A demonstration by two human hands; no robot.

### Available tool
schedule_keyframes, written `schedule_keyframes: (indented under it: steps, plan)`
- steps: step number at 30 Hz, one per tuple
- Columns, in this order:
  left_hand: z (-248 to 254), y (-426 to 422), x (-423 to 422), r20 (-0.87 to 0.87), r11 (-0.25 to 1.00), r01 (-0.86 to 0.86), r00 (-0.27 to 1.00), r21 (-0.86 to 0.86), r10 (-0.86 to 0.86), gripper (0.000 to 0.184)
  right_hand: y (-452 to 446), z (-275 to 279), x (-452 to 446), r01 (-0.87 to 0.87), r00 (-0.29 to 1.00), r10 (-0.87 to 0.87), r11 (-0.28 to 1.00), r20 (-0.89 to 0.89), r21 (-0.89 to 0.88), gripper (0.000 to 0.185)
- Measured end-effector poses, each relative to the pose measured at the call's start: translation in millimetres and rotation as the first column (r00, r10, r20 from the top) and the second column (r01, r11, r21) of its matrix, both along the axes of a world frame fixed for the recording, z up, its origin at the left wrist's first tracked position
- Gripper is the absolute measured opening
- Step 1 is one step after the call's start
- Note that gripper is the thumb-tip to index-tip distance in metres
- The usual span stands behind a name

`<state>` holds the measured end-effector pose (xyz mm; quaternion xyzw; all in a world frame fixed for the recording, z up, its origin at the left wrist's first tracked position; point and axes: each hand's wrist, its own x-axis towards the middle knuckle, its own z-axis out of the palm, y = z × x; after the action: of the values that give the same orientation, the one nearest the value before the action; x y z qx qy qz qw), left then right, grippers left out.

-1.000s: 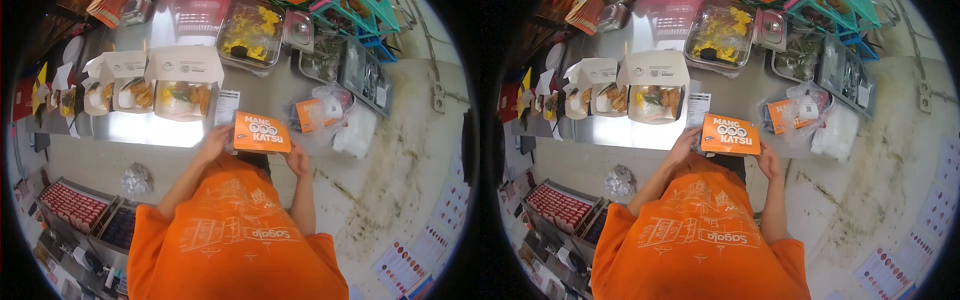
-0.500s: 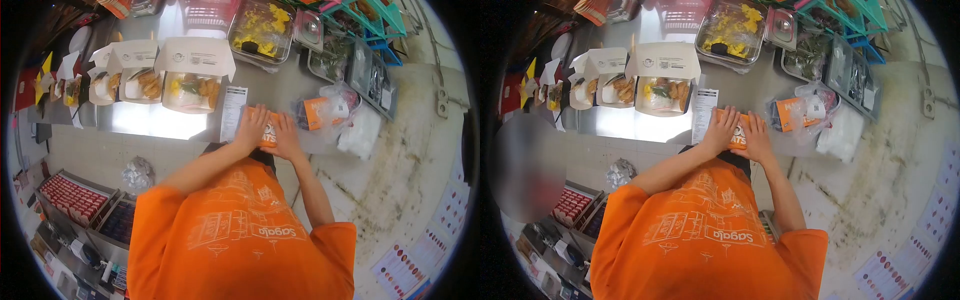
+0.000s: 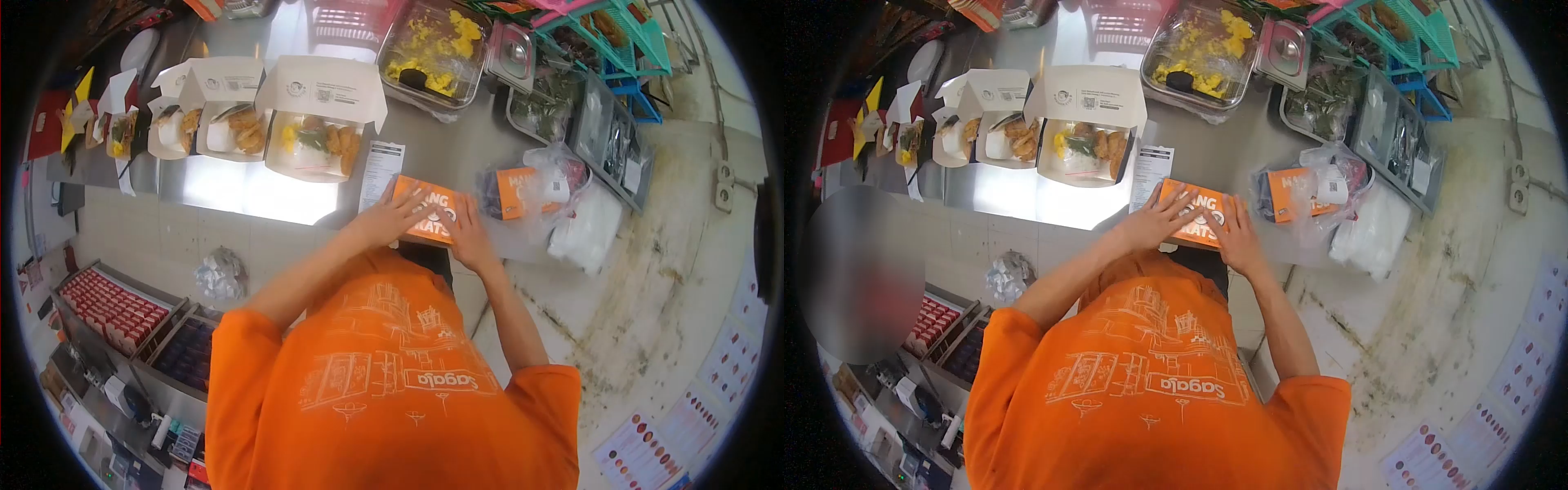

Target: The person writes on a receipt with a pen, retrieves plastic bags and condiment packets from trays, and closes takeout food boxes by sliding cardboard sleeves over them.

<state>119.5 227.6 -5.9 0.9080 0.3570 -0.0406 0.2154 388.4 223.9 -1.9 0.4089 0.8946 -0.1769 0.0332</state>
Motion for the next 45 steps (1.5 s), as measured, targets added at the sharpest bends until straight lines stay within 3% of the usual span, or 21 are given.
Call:
schedule_keyframes:
  steps: [3,5,6,9,12,13,15,17,19,21,24,27,30,33,36,38,39,40,42,44,45]
  plan:
    - [15,3,-1,0.068,0.988,-0.057,0.995,-0.144,0.068,0.084,4,14,12,-0.124,0.99,0.124,0.992,0.07,0.004,0.071]
    - [27,0,9,0.116,0.968,-0.159,0.976,-0.195,0.184,0.089,4,23,8,-0.046,0.998,0.049,0.996,0.028,-0.074,0.073]
    - [30,-2,20,0.056,0.978,-0.183,0.98,-0.097,0.189,0.097,0,26,4,-0.009,1.0,0.01,0.993,0.009,-0.121,0.073]
    - [-9,-8,64,0.119,0.935,-0.341,0.937,0.101,0.328,0.092,-8,26,3,0.044,0.995,-0.041,0.999,-0.094,0.032,0.061]
    - [-14,1,77,0.346,0.888,-0.459,0.834,0.005,0.429,0.082,-35,1,62,0.296,0.821,-0.381,0.921,-0.425,-0.254,0.034]
    - [-10,10,81,0.305,0.887,-0.462,0.847,0.02,0.435,0.084,-33,7,92,0.519,0.667,-0.593,0.804,-0.452,-0.289,0.028]
    - [4,24,92,0.241,0.864,-0.5,0.847,0.06,0.474,0.094,-28,18,143,0.809,0.21,-0.833,0.442,-0.511,-0.388,0.017]
    - [19,36,105,0.178,0.859,-0.491,0.867,0.148,0.465,0.1,16,23,200,0.966,0.018,-0.756,0.183,-0.655,-0.184,0.016]
    - [17,44,109,0.154,0.841,-0.48,0.877,0.249,0.455,0.104,52,0,258,0.997,0.064,-0.706,0.076,-0.706,0.014,0.022]
    - [21,53,118,0.156,0.837,-0.492,0.87,0.24,0.467,0.102,85,-42,306,0.899,-0.103,-0.88,0.116,-0.463,-0.421,0.034]
    - [20,50,126,0.2,0.806,-0.533,0.846,0.257,0.495,0.101,110,26,281,0.625,-0.141,-0.989,-0.065,-0.031,-0.778,0.042]
    - [23,49,130,0.171,0.801,-0.539,0.842,0.26,0.511,0.101,109,-1,301,0.372,-0.148,-0.989,-0.064,0.008,-0.926,0.039]
    - [21,49,132,0.173,0.8,-0.551,0.834,0.239,0.523,0.101,53,-36,307,0.189,-0.372,-0.874,0.258,-0.312,-0.947,0.036]
    - [23,49,134,0.196,0.787,-0.553,0.833,0.272,0.518,0.099,30,-53,297,0.517,-0.098,-0.915,0.289,-0.39,-0.806,0.032]
    - [28,49,135,0.187,0.792,-0.55,0.835,0.267,0.517,0.098,41,-63,287,0.769,0.12,-0.872,0.384,-0.474,-0.511,0.033]
    - [25,49,135,0.19,0.801,-0.549,0.836,0.24,0.516,0.098,40,-44,281,0.837,0.264,-0.907,0.384,-0.327,-0.39,0.034]
    - [24,49,132,0.184,0.799,-0.556,0.831,0.228,0.525,0.098,38,-37,277,0.853,0.336,-0.91,0.404,-0.243,-0.33,0.034]
    - [26,50,132,0.152,0.803,-0.56,0.828,0.201,0.539,0.099,29,-41,275,0.86,0.406,-0.872,0.466,-0.272,-0.21,0.04]
    - [23,49,126,0.142,0.805,-0.564,0.825,0.185,0.546,0.103,10,-31,257,0.873,0.449,-0.894,0.436,0.01,-0.218,0.035]
    - [24,52,121,0.126,0.821,-0.548,0.836,0.158,0.534,0.107,-2,8,212,0.667,0.728,-0.661,0.624,0.18,-0.406,0.037]
    - [21,52,117,0.127,0.836,-0.529,0.848,0.147,0.515,0.108,-5,35,181,0.528,0.82,-0.566,0.688,0.086,-0.498,0.035]
